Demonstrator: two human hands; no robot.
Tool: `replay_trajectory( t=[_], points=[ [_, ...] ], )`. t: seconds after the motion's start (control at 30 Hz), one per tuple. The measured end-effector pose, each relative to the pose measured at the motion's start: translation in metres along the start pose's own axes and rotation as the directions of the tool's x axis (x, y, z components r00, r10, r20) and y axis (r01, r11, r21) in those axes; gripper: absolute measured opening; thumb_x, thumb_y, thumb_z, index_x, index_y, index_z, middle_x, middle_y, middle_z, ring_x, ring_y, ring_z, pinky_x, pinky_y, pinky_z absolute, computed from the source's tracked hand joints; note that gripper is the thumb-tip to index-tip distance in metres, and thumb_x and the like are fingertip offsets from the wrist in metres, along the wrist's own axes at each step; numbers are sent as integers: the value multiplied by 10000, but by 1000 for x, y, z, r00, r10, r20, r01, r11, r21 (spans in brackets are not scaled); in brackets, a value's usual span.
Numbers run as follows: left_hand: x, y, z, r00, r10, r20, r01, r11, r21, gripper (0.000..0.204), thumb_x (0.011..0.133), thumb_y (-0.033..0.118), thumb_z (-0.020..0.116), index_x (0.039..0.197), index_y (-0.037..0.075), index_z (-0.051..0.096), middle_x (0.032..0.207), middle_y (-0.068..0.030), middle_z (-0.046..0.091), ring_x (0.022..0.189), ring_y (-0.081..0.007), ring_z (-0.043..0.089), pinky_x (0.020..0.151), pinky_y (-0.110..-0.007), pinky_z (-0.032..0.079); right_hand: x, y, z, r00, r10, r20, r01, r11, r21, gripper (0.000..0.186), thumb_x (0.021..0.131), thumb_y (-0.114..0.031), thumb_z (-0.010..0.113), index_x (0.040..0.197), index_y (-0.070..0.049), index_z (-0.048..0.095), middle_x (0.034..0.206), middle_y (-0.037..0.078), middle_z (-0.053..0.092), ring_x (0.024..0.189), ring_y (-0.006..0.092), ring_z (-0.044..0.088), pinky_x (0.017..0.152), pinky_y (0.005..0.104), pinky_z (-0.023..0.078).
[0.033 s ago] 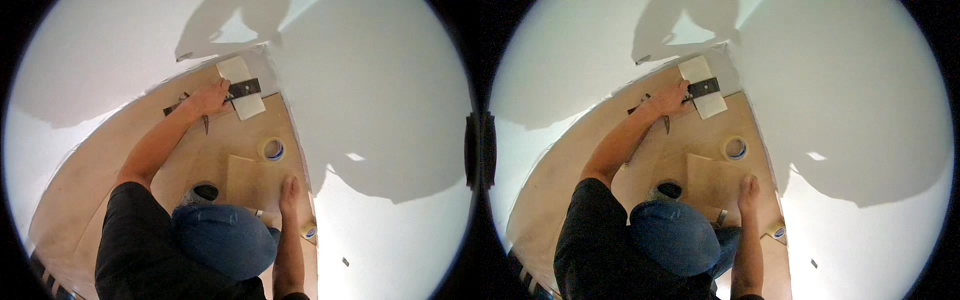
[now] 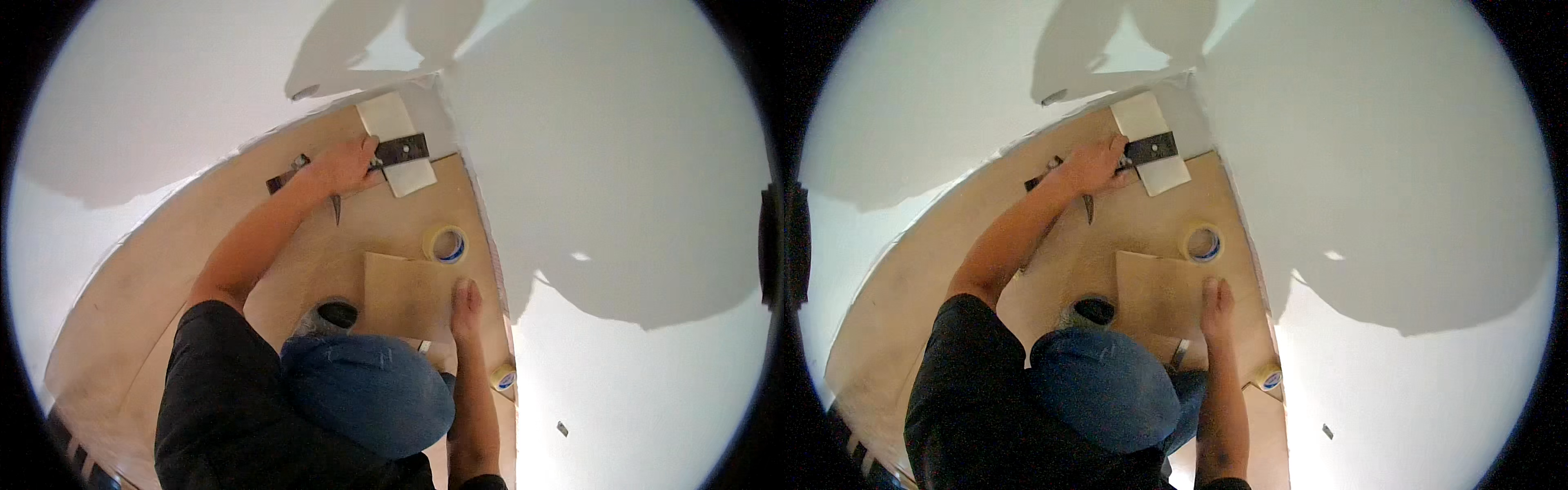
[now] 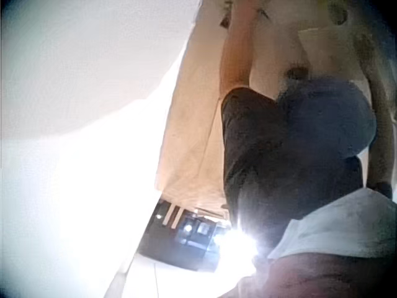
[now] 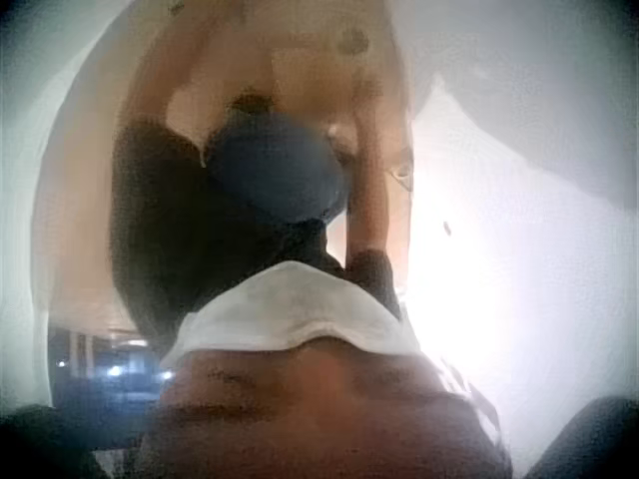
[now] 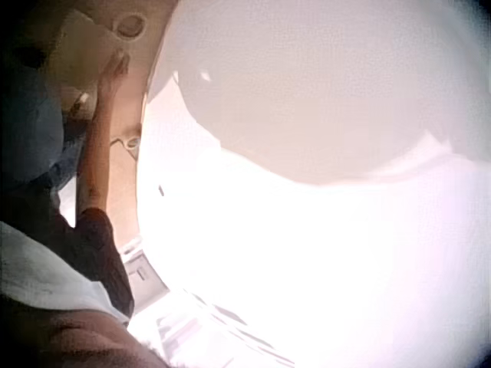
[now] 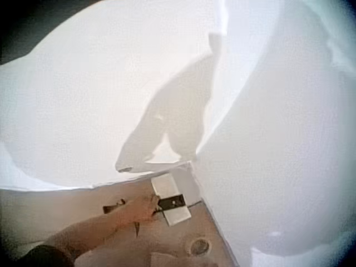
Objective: The person positions wooden floor planks against a wall and uses a pull bar and a hammer to fit them together before marking a small wood piece with a pencil and square.
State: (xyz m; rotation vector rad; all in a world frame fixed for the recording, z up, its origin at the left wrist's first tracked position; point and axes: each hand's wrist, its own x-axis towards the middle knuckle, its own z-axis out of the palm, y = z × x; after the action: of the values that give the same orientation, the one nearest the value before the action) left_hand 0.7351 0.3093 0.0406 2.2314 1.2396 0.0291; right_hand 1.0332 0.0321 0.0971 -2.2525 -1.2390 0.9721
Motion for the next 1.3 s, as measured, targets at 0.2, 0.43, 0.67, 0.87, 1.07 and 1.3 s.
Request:
replay_trajectory(
  t=[0.2, 0.43, 0.67, 0.87, 1.07, 1.3],
  points=[
    [-67, -16, 6, 998, 33, 52, -34, 999, 4, 681, 883, 314, 721, 1379, -36, 414, 1187, -256, 633, 1065, -434, 673, 905, -512, 565, 64, -42, 43, 988, 2, 156, 55, 931, -361, 386, 1050, -348, 551, 1063, 25, 652, 1091, 264, 677, 1009, 457, 637, 859, 513, 501],
    [-120, -66, 23, 974, -172, 151, 166, 985, 53, 730, 899, 349, 714, 1445, -26, 406, 1307, -272, 574, 1107, -440, 649, 937, -509, 545, 139, -116, 78, 905, -403, 139, 407, 719, -564, 785, 923, -370, 733, 1516, 33, 412, 1546, 320, 401, 1465, 485, 338, 1215, 563, 286],
    [-156, -64, 9, 932, -285, -225, 345, 888, 305, 672, 864, 283, 743, 1410, -9, 483, 1366, -246, 525, 1225, -403, 563, 1047, -508, 470, 179, -120, 116, 965, -238, 111, 261, 824, -503, 1036, 796, -368, 843, 1575, 1, 267, 1589, 348, 294, 1471, 510, 297, 1209, 574, 290],
    [-92, 41, 61, 987, -155, 51, 163, 950, -266, 639, 960, 315, 678, 1467, -3, 453, 1405, -309, 522, 1291, -484, 523, 1078, -537, 451, 151, -97, 58, 899, -438, 3, 376, 767, -520, 1098, 739, -378, 854, 1569, 16, 253, 1544, 327, 364, 1440, 509, 337, 1218, 599, 263],
    [-49, 54, 86, 911, 77, 406, 142, 865, -481, 510, 930, 337, 709, 1284, -22, 637, 1124, -258, 704, 1064, -400, 674, 919, -475, 530, 16, -9, -16, 989, -100, -107, 63, 950, -305, 1046, 720, -272, 853, 1545, 44, 293, 1528, 307, 393, 1421, 460, 391, 1198, 531, 314],
    [-65, -12, 37, 885, -295, 360, 442, 292, -848, 438, 1019, 296, 663, 1322, -15, 604, 1149, -116, 706, 1067, -240, 663, 884, -410, 532, -94, 96, -20, 968, 157, -194, -201, 951, -236, 923, 811, -254, 810, 1529, 51, 317, 1536, 309, 365, 1430, 457, 376, 1199, 512, 316]
  ],
)
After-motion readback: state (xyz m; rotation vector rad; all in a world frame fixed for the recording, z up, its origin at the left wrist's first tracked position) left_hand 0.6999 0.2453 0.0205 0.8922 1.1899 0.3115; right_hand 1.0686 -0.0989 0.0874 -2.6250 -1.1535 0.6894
